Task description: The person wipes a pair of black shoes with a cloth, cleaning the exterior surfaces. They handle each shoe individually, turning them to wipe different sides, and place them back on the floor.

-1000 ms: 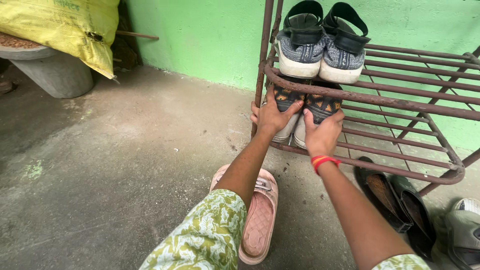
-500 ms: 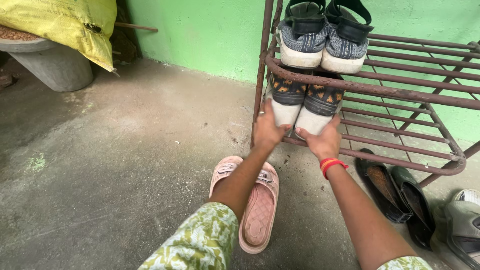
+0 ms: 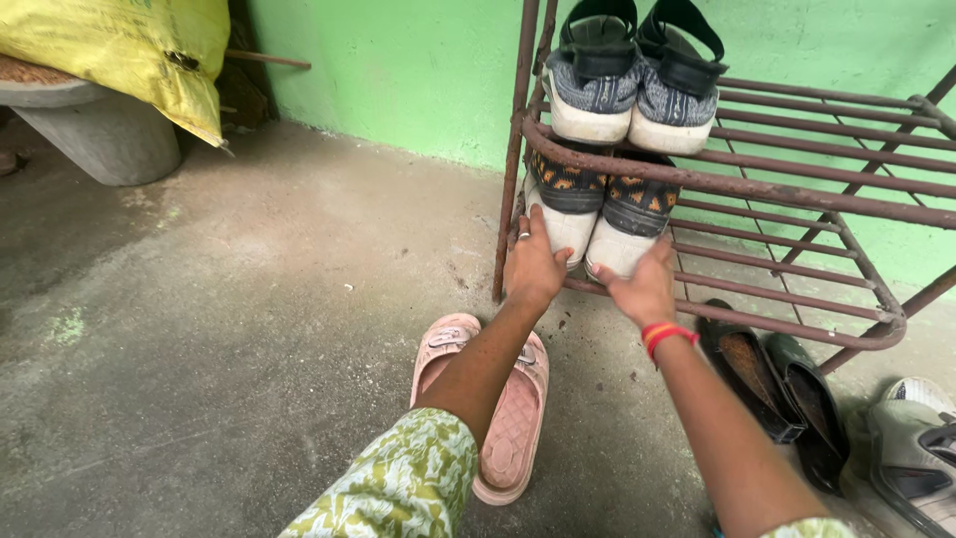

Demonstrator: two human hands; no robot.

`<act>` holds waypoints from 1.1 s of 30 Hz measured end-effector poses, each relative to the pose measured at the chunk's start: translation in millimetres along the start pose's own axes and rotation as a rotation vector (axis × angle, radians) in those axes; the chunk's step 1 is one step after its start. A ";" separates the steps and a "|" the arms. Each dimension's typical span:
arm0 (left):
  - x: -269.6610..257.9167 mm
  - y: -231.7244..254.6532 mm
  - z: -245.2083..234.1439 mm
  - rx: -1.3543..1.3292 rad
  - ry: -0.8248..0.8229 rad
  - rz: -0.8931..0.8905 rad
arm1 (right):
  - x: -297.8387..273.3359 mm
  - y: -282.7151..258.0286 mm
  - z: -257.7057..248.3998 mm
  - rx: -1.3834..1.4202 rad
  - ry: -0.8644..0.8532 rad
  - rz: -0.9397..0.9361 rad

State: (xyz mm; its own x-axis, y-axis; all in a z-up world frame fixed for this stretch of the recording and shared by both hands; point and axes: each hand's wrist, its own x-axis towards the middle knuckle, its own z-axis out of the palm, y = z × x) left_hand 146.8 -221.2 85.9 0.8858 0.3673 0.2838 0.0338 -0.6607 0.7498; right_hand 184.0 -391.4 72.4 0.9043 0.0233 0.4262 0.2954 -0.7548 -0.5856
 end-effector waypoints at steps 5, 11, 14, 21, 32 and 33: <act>-14.4 -10.5 5.6 0.050 0.077 0.101 | -13.1 5.0 -16.7 0.004 -0.086 -0.116; -58.6 5.5 27.7 0.043 0.214 0.143 | -30.7 9.8 -49.3 0.057 -0.287 -0.010; -90.1 17.6 47.7 0.049 0.072 0.129 | -52.1 13.4 -58.6 0.049 -0.321 0.012; -160.6 43.2 96.8 0.021 -0.329 0.234 | -101.4 66.2 -79.4 0.148 -0.406 0.023; -206.8 55.4 166.4 0.144 -0.627 0.367 | -153.8 162.1 -108.0 0.112 -0.444 0.263; -209.8 56.8 168.5 0.146 -0.638 0.386 | -157.6 167.6 -108.9 0.092 -0.437 0.255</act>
State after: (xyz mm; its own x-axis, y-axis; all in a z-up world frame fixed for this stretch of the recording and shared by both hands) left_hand 40.9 -446.1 -31.8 0.9416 -0.3280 0.0757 -0.3111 -0.7620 0.5680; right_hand 57.4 -592.9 -17.8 0.9896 0.1327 -0.0550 0.0565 -0.7118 -0.7001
